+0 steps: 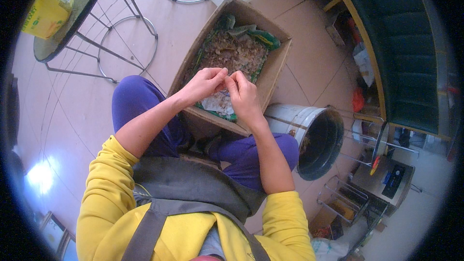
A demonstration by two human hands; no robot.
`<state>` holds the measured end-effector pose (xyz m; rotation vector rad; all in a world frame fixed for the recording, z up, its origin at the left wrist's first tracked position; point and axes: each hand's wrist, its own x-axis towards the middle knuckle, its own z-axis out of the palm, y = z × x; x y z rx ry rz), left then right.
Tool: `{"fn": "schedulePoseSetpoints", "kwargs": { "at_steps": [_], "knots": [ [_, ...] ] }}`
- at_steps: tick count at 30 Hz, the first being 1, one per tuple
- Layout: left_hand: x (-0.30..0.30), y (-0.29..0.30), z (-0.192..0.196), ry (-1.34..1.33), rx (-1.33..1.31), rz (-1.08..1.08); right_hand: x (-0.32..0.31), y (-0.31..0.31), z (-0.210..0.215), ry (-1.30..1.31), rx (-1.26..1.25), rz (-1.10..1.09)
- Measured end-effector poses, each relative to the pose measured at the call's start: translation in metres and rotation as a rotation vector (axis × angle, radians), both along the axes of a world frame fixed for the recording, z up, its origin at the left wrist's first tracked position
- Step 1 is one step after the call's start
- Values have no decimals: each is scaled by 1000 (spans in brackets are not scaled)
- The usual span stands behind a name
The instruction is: The person sits on the floor and peels garlic cloves by hand, placing the skins into a cardboard box. Then the person stands, moves to a stainless steel counter, and uses tongs to transfer cooked meat from a metal container into plastic bags, placing the filled bags on a digital scale.
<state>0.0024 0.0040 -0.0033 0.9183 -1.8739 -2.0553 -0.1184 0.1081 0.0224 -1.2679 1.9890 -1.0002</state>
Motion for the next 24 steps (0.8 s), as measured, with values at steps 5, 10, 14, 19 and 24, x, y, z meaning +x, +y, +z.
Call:
{"fn": "schedulePoseSetpoints", "kwargs": {
  "at_steps": [5,10,14,19,24],
  "knots": [
    [-2,9,-4,140,-325,127,1,-4,-9,-138,-22,-63],
    [0,12,-3,85,-727,122,-6,-4,-10,-797,157,-217],
    [-5,20,-1,43,-651,208,6,-9,-8,-506,35,-205],
    [-8,20,1,113,-212,246,19,-12,-7,269,-247,-117],
    [-1,4,3,119,536,70,21,-13,-7,389,-338,-57]
  ]
}}
